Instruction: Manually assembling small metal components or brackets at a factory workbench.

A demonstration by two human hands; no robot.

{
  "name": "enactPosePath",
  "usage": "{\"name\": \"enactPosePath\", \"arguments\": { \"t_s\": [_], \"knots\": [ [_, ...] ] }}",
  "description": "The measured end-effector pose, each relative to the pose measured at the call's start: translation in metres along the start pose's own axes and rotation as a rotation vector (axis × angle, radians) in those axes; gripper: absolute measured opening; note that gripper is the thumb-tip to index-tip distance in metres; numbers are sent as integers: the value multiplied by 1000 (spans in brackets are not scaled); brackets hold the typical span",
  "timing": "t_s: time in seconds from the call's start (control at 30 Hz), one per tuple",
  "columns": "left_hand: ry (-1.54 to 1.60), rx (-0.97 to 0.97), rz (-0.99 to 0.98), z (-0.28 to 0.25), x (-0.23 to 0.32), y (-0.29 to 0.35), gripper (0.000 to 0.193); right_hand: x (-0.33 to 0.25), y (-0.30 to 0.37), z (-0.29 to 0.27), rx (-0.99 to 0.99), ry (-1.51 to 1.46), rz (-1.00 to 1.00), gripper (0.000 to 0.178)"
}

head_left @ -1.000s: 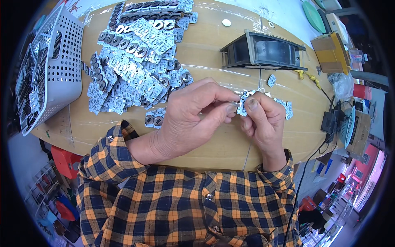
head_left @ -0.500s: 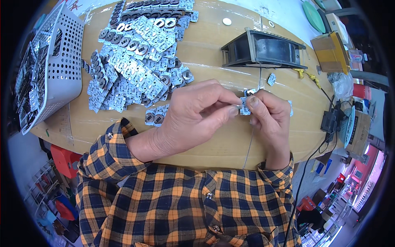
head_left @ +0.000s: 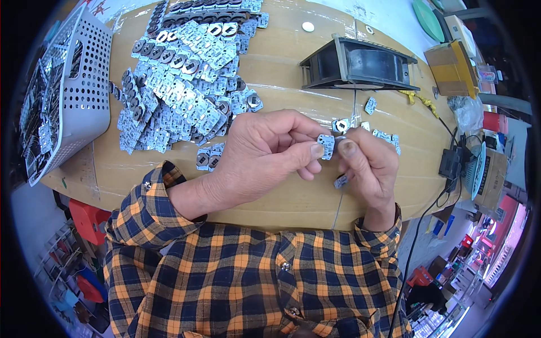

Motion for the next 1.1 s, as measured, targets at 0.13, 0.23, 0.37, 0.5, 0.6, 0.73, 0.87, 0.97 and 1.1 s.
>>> {"name": "enactPosePath", "arguments": {
  "t_s": [0.13,0.23,0.37,0.5,0.6,0.73,0.87,0.97,1.1],
  "knots": [
    [-14,42,-31,1,1,1,18,2,-1,2,95,-28,-10,21],
    [-18,47,-34,2,0,0,17,4,0,2,33,-45,-14,23],
    [5,31,-24,2,-3,-1,15,5,-1,8,66,-74,-29,24],
    [25,-65,-22,-2,1,-1,16,6,1,5,98,-488,257,30],
    [47,-102,-40,-5,0,-2,17,10,3,9,112,-646,282,34],
    [76,-90,-22,-2,-1,-2,15,12,4,10,141,-677,273,33],
    [-69,181,278,6,-7,1,17,9,3,15,246,-592,301,31],
    [-548,184,488,-2,3,0,22,12,5,15,218,-563,233,30],
    [-700,228,584,-6,4,-3,23,8,2,14,225,-570,271,27]
  ]
}}
Point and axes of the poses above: each hand's wrist, its own y-axis away from the middle knuckle, its own z-axis out of the palm, x = y × z, the point moved 1 cm from there along -y, towards the middle knuckle, and after that the axes turned 15 degrees about -z, right-handed, at the moved point
